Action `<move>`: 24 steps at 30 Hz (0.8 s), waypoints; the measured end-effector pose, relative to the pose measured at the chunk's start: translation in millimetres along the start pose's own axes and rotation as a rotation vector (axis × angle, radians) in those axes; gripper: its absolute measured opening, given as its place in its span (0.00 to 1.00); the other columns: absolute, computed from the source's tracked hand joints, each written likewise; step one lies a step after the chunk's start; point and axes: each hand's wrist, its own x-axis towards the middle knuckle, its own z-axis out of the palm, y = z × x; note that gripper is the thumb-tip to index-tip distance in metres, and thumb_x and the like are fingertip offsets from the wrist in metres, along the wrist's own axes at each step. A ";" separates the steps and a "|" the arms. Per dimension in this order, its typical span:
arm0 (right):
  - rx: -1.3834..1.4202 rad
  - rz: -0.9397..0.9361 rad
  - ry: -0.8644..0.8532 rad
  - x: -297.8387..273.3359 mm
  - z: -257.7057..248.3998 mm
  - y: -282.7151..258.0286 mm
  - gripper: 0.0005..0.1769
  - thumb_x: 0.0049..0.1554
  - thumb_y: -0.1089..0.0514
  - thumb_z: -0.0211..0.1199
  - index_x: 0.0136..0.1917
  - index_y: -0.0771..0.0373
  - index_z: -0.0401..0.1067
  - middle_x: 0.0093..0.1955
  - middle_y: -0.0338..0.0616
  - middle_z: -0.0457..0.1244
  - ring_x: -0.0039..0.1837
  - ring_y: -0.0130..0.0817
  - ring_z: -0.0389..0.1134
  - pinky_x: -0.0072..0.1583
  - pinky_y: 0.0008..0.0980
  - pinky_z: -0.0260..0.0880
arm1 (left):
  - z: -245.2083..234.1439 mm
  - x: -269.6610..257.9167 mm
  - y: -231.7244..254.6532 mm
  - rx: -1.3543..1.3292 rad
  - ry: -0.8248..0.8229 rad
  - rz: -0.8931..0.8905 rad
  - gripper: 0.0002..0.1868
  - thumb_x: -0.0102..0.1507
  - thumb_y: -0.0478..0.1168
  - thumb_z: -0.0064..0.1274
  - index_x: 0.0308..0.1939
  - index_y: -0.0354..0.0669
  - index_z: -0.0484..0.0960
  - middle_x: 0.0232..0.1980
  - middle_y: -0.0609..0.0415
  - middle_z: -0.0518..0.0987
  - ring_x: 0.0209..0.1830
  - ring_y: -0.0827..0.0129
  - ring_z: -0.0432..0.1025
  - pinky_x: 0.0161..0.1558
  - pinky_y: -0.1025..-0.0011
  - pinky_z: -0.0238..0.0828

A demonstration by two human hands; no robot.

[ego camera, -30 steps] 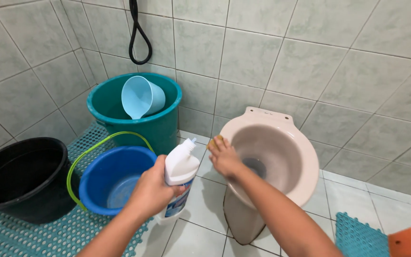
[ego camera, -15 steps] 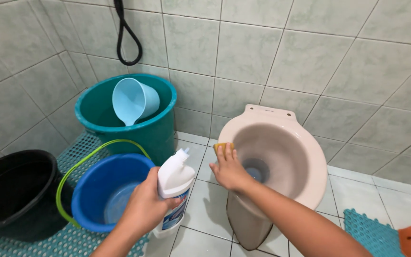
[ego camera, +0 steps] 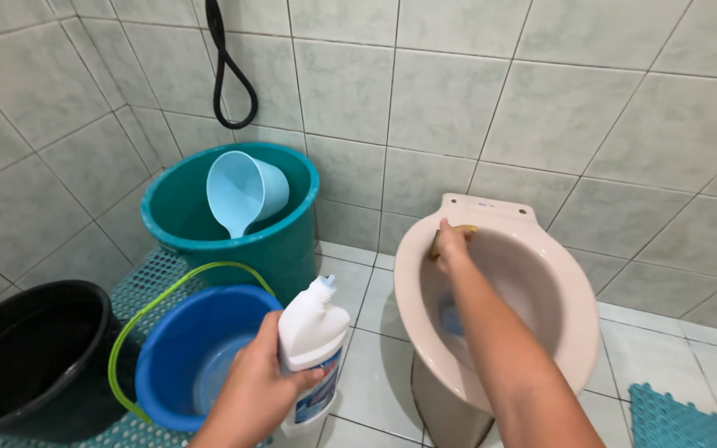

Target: Cleaning bathroom wall tiles and a toilet bowl using cleaning liquid and a sponge.

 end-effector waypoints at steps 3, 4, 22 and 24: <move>-0.219 0.133 0.187 -155.2 68.0 -89.4 0.61 0.56 0.39 0.55 0.82 0.53 0.15 0.87 0.50 0.24 0.84 0.51 0.43 0.77 0.54 0.54 | -1.6 -0.9 -1.7 0.031 0.008 -0.044 0.38 0.48 0.40 0.73 0.59 0.49 0.71 0.49 0.46 0.85 0.54 0.54 0.80 0.53 0.63 0.73; -0.223 0.136 0.192 -163.5 69.0 -77.9 0.61 0.56 0.39 0.55 0.82 0.53 0.15 0.87 0.50 0.24 0.84 0.51 0.43 0.77 0.54 0.54 | -2.6 -1.9 -1.8 0.028 0.003 -0.047 0.38 0.48 0.40 0.73 0.59 0.49 0.71 0.49 0.46 0.85 0.54 0.54 0.80 0.53 0.63 0.73; -1.625 -0.777 -0.455 -217.4 69.9 -103.6 0.33 0.68 0.42 0.34 0.81 0.56 0.52 0.86 0.57 0.39 0.87 0.55 0.36 0.81 0.50 0.42 | 19.8 11.7 21.0 -0.017 0.006 -0.054 0.37 0.49 0.39 0.72 0.59 0.49 0.72 0.50 0.49 0.86 0.54 0.60 0.82 0.53 0.64 0.75; -1.787 -0.734 -0.238 -170.5 50.9 -106.8 0.36 0.67 0.39 0.35 0.81 0.60 0.46 0.85 0.56 0.37 0.85 0.54 0.33 0.76 0.50 0.45 | 21.7 12.0 24.7 -0.014 -0.003 -0.095 0.34 0.50 0.39 0.72 0.57 0.48 0.73 0.49 0.49 0.87 0.54 0.59 0.82 0.53 0.63 0.75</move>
